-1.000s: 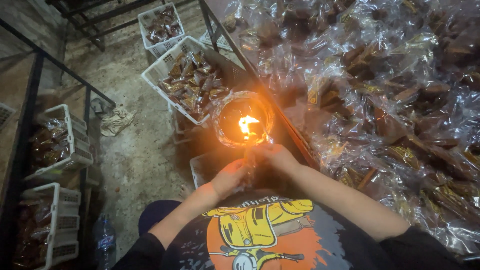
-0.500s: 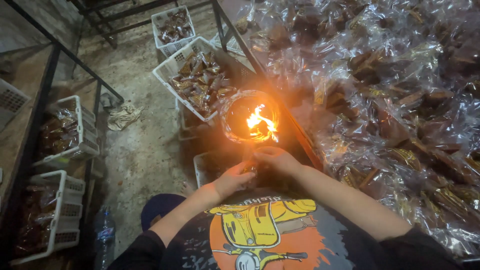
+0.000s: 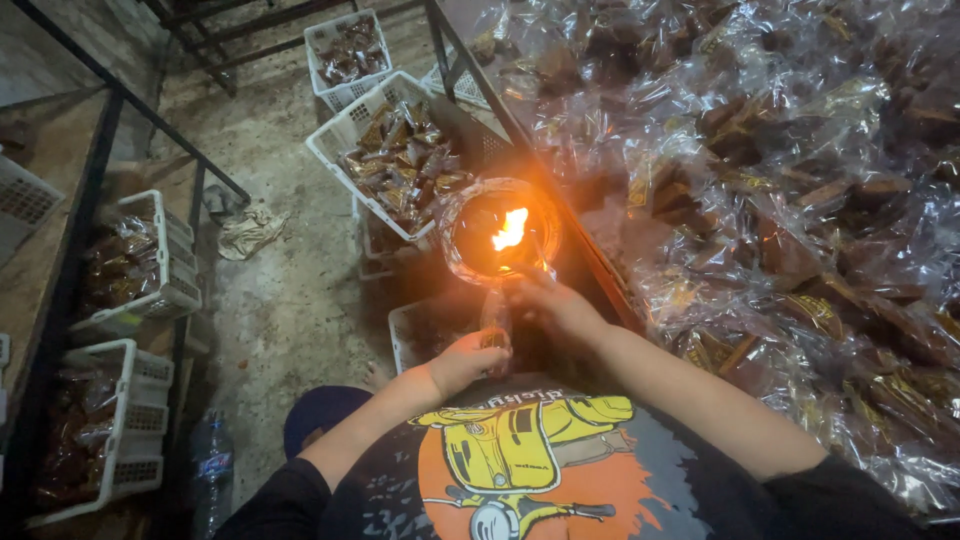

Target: Sealing plastic bags containing bread or snacks by passing the folded edges through a small flame.

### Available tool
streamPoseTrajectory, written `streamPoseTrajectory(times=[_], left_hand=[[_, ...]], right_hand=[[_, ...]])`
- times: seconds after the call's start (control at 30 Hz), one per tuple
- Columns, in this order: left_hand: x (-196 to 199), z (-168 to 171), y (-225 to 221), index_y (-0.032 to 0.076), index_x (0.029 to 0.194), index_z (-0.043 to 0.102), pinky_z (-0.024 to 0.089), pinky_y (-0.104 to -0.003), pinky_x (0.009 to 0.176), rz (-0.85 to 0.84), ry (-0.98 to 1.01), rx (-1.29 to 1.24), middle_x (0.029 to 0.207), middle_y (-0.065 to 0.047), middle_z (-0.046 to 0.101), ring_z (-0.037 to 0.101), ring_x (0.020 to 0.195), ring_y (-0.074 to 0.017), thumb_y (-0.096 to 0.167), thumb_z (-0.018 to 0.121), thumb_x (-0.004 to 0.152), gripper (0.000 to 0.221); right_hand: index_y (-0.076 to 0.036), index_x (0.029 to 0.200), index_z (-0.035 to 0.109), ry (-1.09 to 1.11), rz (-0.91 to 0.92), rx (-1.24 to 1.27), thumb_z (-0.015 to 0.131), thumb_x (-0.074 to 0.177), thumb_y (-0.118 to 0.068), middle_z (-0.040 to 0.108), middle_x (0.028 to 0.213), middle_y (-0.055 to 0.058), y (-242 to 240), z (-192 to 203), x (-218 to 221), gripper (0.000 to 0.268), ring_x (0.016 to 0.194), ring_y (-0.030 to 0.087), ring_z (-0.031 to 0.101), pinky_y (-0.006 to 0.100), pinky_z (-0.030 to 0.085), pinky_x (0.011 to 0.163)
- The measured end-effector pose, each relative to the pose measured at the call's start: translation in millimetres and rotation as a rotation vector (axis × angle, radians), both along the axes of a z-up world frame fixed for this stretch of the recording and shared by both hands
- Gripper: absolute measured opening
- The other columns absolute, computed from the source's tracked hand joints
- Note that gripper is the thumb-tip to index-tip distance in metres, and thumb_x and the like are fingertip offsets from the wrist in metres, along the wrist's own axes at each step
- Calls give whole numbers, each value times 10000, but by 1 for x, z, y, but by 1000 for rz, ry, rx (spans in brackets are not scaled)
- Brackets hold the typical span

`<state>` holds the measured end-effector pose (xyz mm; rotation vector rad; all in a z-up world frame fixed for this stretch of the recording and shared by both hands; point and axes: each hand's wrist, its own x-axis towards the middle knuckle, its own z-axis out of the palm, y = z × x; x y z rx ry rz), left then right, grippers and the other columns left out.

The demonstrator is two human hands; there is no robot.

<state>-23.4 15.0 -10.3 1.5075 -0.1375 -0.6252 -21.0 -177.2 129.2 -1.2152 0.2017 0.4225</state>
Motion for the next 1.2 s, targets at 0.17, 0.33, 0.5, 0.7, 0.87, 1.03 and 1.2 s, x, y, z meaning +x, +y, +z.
streamPoseTrajectory(times=[0.17, 0.33, 0.5, 0.7, 0.87, 1.03, 1.2], left_hand=[[5, 46, -9, 72, 916, 610, 472, -229, 642, -132, 16, 21, 678, -48, 600, 559, 682, -114, 235, 677, 942, 179], [3, 38, -18, 96, 1483, 448, 611, -324, 713, 130, 207, 144, 928, -181, 708, 718, 808, -233, 411, 756, 931, 706], [15, 53, -18, 91, 1008, 611, 438, -284, 559, 238, 132, -29, 685, -80, 573, 560, 582, -185, 402, 548, 1050, 321], [28, 65, -28, 147, 986, 592, 415, -221, 543, 381, 355, -226, 746, -26, 598, 591, 633, -144, 443, 576, 1031, 300], [11, 89, -34, 125, 996, 608, 377, -237, 469, 287, 374, -168, 698, -39, 589, 564, 575, -158, 533, 568, 1026, 411], [10, 47, -31, 128, 1152, 598, 394, -255, 387, 188, 262, -137, 745, -100, 613, 574, 538, -190, 422, 598, 1021, 322], [7, 58, -12, 193, 1443, 372, 573, -251, 701, 546, 172, -331, 1220, -80, 580, 652, 924, -174, -8, 669, 940, 618]], right_hand=[[100, 1091, 669, 284, 57, 65, 794, 878, -99, 622, 878, 272, 14, 41, -31, 318, 764, 365, 645, 514, 559, 761], [74, 1245, 633, 29, -123, -44, 690, 973, -167, 648, 1106, 271, -17, -142, 46, 368, 987, 329, 667, 477, 532, 931], [-86, 1453, 479, -4, -278, 18, 595, 1041, -351, 644, 1125, 68, -14, -100, 46, 503, 907, 100, 643, 249, 573, 810], [-148, 1440, 567, 68, -228, -210, 684, 972, -405, 516, 1508, 54, -8, -90, 44, 546, 1424, 232, 470, 593, 217, 1200], [-64, 1403, 588, 88, -156, -185, 667, 1001, -392, 698, 1201, 150, -15, -136, 60, 525, 1050, 216, 690, 396, 557, 926], [-8, 1385, 601, 123, -134, -173, 764, 903, -348, 679, 1211, 219, -6, -128, 55, 611, 1107, 284, 678, 426, 514, 987], [158, 1351, 557, 86, -20, -24, 746, 963, -251, 630, 1193, 333, -13, -149, 64, 594, 1116, 262, 619, 487, 523, 957]])
